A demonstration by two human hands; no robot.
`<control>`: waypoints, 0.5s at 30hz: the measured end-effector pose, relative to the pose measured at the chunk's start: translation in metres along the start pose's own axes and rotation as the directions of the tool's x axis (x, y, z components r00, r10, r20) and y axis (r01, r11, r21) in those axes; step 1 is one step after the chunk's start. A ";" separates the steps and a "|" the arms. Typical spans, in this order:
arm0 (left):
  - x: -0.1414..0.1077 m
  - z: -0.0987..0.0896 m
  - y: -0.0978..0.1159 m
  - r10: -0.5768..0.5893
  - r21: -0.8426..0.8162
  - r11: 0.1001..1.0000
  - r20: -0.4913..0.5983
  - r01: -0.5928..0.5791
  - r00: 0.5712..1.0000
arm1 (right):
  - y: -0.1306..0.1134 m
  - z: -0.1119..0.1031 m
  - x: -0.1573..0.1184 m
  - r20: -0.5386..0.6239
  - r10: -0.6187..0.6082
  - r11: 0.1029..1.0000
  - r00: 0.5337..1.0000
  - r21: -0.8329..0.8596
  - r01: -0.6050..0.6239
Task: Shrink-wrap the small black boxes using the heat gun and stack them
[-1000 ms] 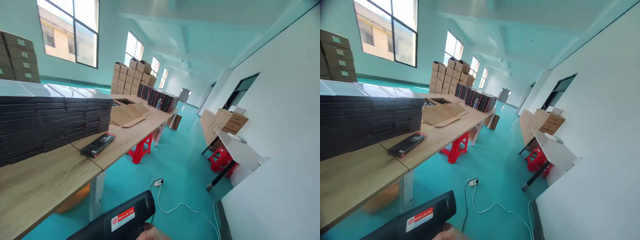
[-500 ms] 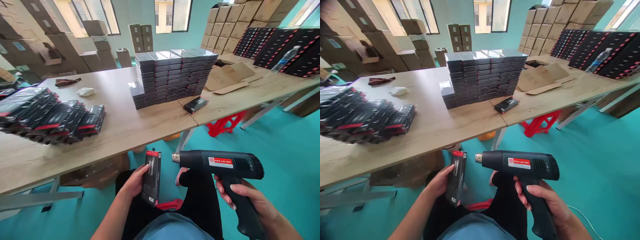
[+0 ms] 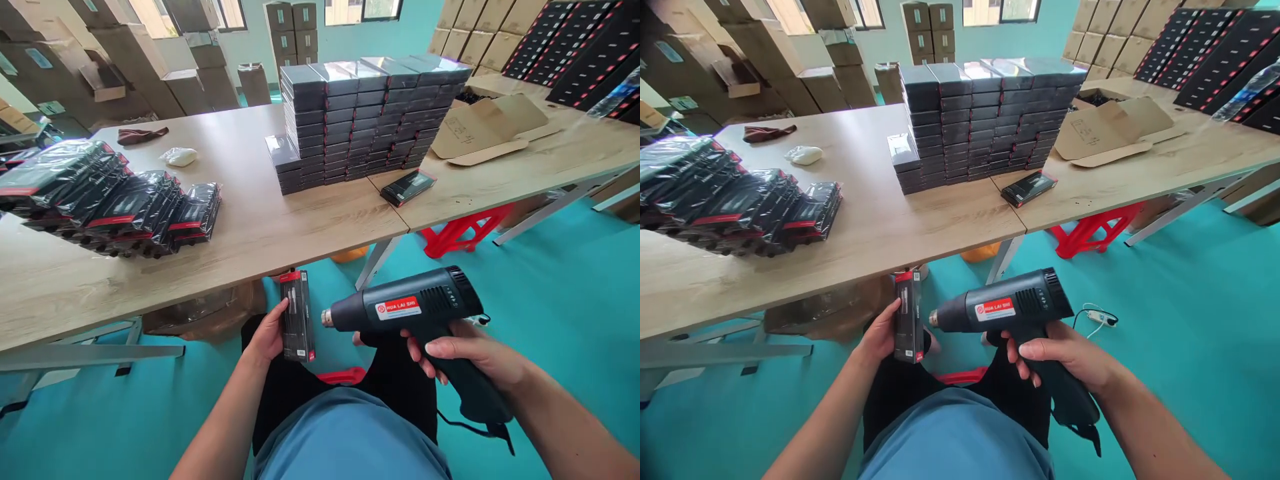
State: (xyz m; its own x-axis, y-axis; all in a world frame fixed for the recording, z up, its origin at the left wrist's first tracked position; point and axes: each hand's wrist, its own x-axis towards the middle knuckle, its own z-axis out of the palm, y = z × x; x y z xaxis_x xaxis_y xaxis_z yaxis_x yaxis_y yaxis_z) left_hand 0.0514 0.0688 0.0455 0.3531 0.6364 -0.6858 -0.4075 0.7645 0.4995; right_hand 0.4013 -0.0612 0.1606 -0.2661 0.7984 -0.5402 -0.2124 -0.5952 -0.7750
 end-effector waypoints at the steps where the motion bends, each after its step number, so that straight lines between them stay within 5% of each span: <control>1: 0.003 0.000 -0.002 0.006 -0.017 1.000 -0.009 -0.006 1.000 | 0.002 0.004 0.000 0.045 0.022 0.999 0.999 -0.028 -0.021; 3: 0.008 -0.001 -0.006 0.010 -0.030 1.000 -0.024 -0.011 1.000 | 0.001 0.013 0.003 0.083 0.029 0.998 0.996 -0.065 -0.024; 8: 0.011 -0.005 -0.015 -0.048 0.006 0.999 0.010 0.048 0.999 | -0.013 0.025 0.015 -0.052 -0.084 0.995 0.995 -0.061 0.081; 13: 0.012 -0.016 -0.019 -0.033 -0.035 0.999 -0.032 0.032 0.999 | -0.017 0.028 0.013 0.138 0.083 0.974 0.987 -0.220 -0.051; 15: 0.015 -0.024 -0.021 0.009 -0.062 0.998 -0.067 -0.013 0.998 | -0.017 0.033 0.017 0.112 0.035 0.975 0.993 -0.223 -0.009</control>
State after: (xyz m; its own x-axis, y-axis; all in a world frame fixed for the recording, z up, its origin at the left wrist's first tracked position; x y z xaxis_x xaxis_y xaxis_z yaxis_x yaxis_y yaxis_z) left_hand 0.0452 0.0596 0.0127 0.2924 0.6351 -0.7149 -0.4640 0.7479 0.4747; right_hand 0.3690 -0.0405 0.1753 -0.3774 0.7616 -0.5268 0.0046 -0.5673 -0.8235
